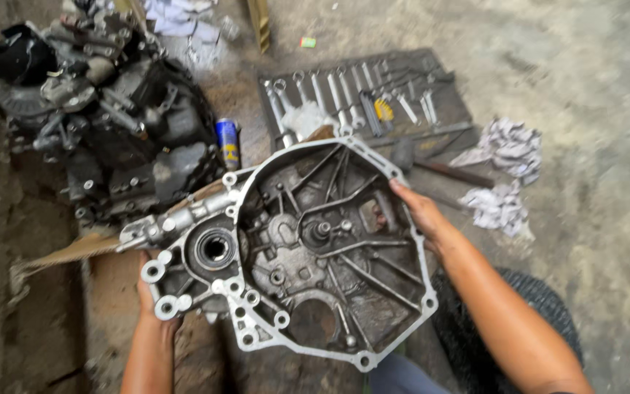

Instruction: The person assembles a motorcycle engine by placing gears and shafts into the crankcase halves, then joining the halves together. The person handles gears, shafts, and crankcase halves, and joins them by hand.

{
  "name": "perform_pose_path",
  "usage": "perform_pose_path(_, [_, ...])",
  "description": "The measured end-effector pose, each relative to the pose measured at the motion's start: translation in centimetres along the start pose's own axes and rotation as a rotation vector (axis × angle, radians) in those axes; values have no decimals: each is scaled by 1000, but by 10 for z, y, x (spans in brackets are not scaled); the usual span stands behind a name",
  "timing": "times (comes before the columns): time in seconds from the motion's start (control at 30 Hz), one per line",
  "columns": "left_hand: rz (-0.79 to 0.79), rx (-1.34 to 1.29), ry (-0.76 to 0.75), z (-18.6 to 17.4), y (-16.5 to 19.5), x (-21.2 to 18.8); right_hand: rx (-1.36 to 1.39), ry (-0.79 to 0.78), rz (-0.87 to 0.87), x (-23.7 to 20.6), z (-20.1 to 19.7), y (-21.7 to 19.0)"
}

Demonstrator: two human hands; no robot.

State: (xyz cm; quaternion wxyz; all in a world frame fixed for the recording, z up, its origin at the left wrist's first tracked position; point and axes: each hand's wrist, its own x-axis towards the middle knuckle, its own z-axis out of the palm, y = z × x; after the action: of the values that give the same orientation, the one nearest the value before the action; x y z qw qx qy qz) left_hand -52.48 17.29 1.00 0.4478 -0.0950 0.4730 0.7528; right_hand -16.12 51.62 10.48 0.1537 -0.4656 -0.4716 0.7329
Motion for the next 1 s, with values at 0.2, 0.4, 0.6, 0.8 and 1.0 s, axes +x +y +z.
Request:
perform_pose_path(0.2, [-1,13,0,20,6,-10,54,-4,8,3,0,2])
perform_pose_path(0.4, [5,-40,0,17,3,-13,92,-36,-12,-5,11,0])
perform_pose_path(0.6, [42,6,27,4,-1,5,82,-17,3,-8,21,-9])
perform_pose_path(0.8, [12,38,32,5,2,7,83,-50,-3,-1,25,-13])
perform_pose_path(1.0, [17,54,48,-1,-1,12,101,-40,-39,-12,23,-3])
